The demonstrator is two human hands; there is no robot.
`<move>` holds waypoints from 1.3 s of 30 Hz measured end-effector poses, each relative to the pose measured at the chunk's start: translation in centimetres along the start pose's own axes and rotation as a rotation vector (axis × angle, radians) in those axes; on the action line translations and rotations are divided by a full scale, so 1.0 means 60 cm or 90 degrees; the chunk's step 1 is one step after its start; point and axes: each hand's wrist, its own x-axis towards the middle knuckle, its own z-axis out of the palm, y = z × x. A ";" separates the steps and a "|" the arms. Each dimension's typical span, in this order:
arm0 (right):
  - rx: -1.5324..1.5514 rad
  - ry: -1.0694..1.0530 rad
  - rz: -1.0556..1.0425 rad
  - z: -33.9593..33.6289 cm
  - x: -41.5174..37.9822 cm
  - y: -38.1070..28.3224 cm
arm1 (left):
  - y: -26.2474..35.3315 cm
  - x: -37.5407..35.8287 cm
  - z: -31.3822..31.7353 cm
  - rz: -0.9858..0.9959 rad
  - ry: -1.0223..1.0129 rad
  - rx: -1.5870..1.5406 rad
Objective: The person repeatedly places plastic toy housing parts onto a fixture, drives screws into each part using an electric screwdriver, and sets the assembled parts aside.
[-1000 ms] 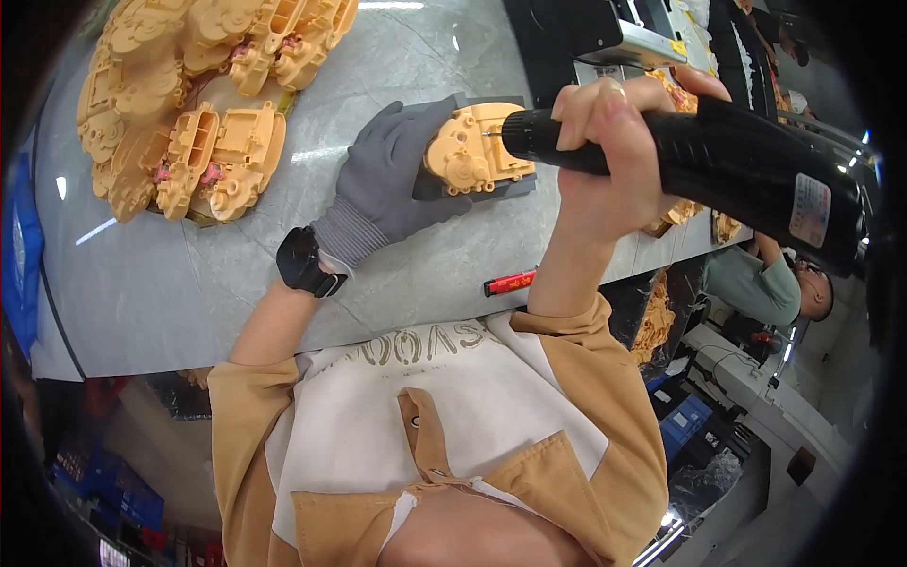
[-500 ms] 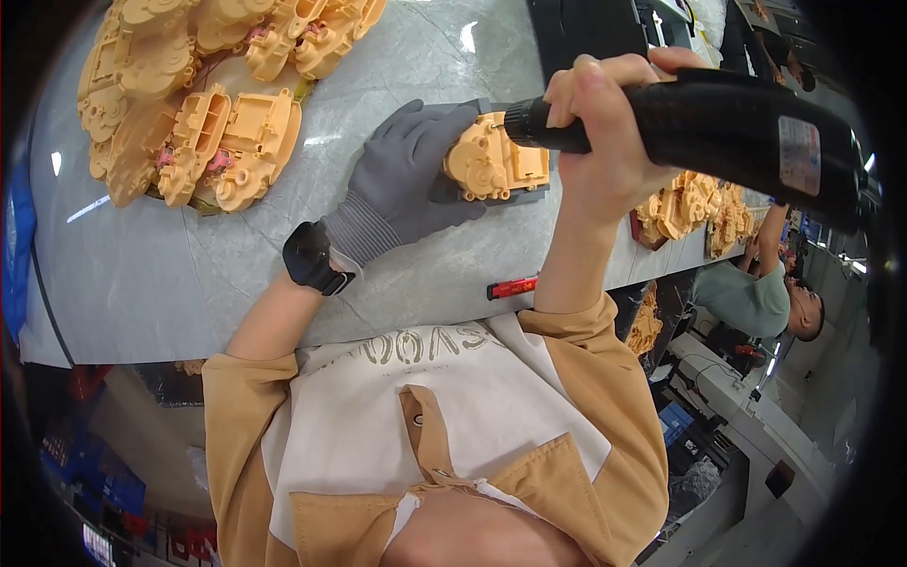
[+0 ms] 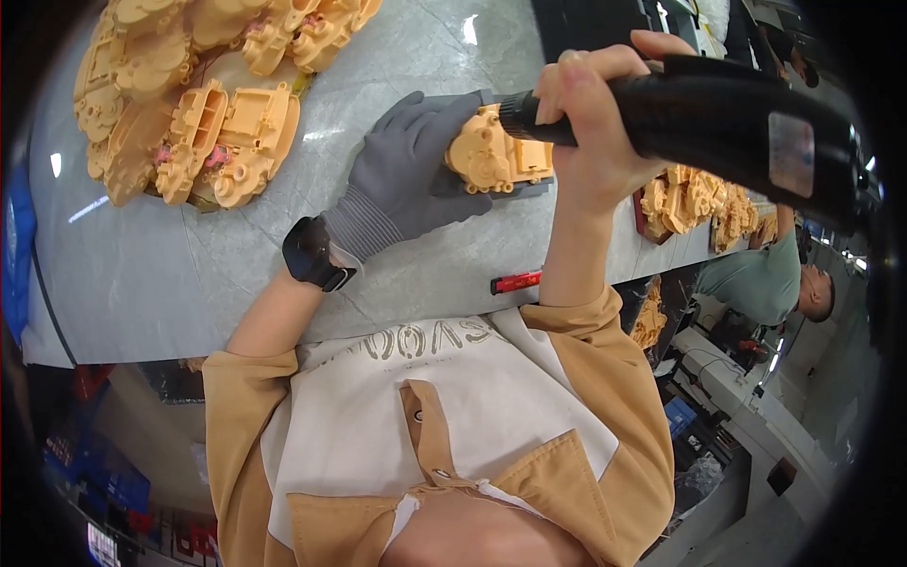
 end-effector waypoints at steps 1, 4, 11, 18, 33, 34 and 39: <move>0.022 0.022 -0.004 -0.016 -0.006 -0.015 | 0.004 -0.001 -0.001 -0.004 0.005 0.015; 0.096 0.069 -0.018 -0.063 -0.016 -0.051 | 0.001 0.000 0.005 -0.001 0.015 0.051; -0.177 0.208 0.060 -0.070 -0.078 -0.056 | 0.009 -0.004 0.007 -0.003 -0.006 0.058; -0.207 0.160 0.060 -0.066 -0.082 -0.059 | 0.036 0.020 0.017 -0.257 -0.052 -0.064; -0.116 0.172 0.059 -0.069 -0.078 -0.054 | 0.126 -0.033 -0.130 0.093 0.247 0.038; -0.115 0.162 0.059 -0.070 -0.079 -0.054 | 0.128 -0.059 -0.148 0.082 0.257 0.062; -0.066 0.162 0.059 -0.066 -0.080 -0.057 | 0.159 -0.295 -0.240 -0.383 0.657 0.148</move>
